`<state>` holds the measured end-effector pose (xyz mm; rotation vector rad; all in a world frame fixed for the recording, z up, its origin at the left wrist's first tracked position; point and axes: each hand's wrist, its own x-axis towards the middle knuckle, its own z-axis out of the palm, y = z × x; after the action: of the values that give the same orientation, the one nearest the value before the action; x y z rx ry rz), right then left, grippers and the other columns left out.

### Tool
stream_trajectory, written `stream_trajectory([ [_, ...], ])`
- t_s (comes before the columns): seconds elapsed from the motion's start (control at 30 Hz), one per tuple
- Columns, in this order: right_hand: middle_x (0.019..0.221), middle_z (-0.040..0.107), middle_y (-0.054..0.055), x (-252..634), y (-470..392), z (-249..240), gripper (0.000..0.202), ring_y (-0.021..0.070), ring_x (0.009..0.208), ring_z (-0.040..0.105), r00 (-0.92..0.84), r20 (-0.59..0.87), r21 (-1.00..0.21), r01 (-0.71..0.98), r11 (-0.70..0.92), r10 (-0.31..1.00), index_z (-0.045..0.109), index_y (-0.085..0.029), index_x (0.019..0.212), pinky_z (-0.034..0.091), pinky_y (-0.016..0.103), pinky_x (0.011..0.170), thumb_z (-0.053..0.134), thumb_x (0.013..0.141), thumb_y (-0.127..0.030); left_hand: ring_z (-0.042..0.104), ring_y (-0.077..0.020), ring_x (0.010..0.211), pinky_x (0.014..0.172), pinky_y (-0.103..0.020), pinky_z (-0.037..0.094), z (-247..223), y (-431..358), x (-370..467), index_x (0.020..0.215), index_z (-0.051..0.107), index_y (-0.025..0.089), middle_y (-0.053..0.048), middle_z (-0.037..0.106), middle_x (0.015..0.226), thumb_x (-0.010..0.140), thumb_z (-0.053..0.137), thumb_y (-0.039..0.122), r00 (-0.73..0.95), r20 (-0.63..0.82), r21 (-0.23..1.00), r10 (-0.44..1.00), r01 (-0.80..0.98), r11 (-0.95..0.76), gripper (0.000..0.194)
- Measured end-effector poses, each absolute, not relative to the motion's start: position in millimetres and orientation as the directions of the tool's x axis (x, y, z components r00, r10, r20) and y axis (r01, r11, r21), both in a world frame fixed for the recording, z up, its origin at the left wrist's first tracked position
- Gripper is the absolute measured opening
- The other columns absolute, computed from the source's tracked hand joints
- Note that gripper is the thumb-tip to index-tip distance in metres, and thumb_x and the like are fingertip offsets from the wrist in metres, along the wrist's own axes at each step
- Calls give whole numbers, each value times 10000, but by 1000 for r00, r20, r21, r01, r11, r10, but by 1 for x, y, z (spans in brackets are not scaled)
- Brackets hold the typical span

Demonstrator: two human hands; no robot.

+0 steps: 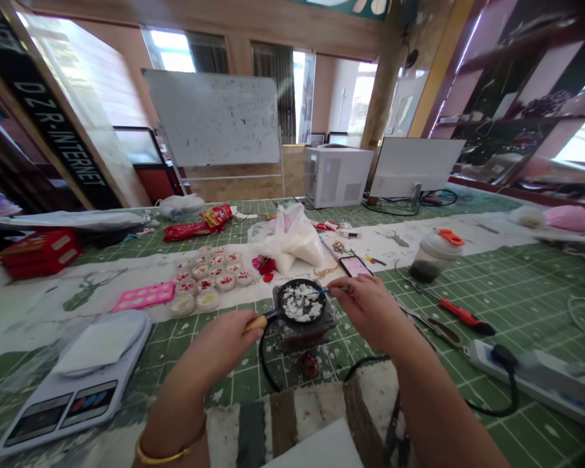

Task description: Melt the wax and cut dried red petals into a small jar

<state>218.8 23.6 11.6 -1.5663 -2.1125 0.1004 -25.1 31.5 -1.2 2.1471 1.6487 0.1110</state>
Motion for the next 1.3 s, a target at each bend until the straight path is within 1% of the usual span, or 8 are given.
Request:
stream_trajectory([
  [0.1, 823, 678, 27, 220, 27, 9, 243, 183, 816, 565, -185, 360, -341, 887, 313, 915, 624, -206, 943, 299, 368, 875, 397, 899, -279, 543, -192, 712, 574, -265, 294, -2, 32, -25, 783, 570, 224, -25, 616, 773, 806, 397, 381, 292, -183, 376, 939, 903, -207, 235],
  [0.23, 869, 672, 14, 217, 21, 11, 225, 174, 890, 554, -335, 316, -385, 810, 442, 888, 614, -216, 934, 299, 346, 897, 400, 901, -275, 544, -191, 708, 570, -263, 291, -4, 33, -26, 776, 566, 228, -22, 615, 768, 805, 400, 375, 291, -186, 372, 939, 905, -207, 224],
  [0.4, 870, 658, -6, 216, 12, 17, 213, 152, 893, 540, -402, 341, -424, 741, 521, 849, 600, -229, 925, 305, 321, 899, 394, 906, -280, 545, -194, 716, 575, -265, 298, -6, 33, -26, 759, 555, 220, -26, 613, 775, 806, 404, 377, 299, -176, 368, 938, 904, -220, 223],
  [0.67, 810, 665, 9, 225, 19, 15, 225, 172, 813, 556, -217, 380, -346, 868, 355, 899, 612, -204, 849, 295, 365, 879, 404, 894, -277, 553, -196, 735, 600, -271, 315, -2, 33, -24, 784, 567, 222, -27, 622, 797, 809, 400, 379, 291, -183, 381, 939, 902, -205, 230],
  [0.87, 848, 665, -1, 220, 9, 18, 224, 162, 836, 551, -369, 329, -321, 822, 470, 870, 607, -222, 874, 315, 334, 857, 387, 901, -249, 545, -189, 701, 580, -266, 305, -5, 33, -24, 756, 550, 221, -21, 614, 763, 810, 395, 374, 288, -179, 371, 941, 906, -207, 225],
  [1.03, 784, 662, 9, 220, 7, 20, 207, 170, 777, 550, -264, 367, -296, 876, 381, 892, 597, -195, 805, 293, 374, 874, 415, 888, -247, 542, -184, 695, 581, -263, 304, -5, 33, -25, 726, 532, 216, -18, 608, 754, 813, 391, 373, 307, -165, 378, 937, 897, -227, 228],
  [1.2, 822, 658, -12, 215, 7, 18, 213, 151, 821, 549, -407, 328, -352, 785, 510, 853, 591, -222, 861, 325, 321, 855, 384, 906, -249, 542, -184, 692, 576, -264, 303, -6, 33, -25, 720, 527, 214, -23, 606, 749, 813, 388, 373, 295, -175, 363, 939, 906, -217, 230],
  [1.3, 835, 665, 2, 211, 11, 15, 217, 167, 833, 553, -337, 324, -354, 823, 444, 884, 602, -216, 897, 328, 341, 855, 389, 903, -252, 542, -181, 691, 581, -263, 309, -7, 33, -26, 723, 526, 212, -22, 604, 746, 814, 388, 369, 304, -170, 367, 937, 902, -226, 228],
])
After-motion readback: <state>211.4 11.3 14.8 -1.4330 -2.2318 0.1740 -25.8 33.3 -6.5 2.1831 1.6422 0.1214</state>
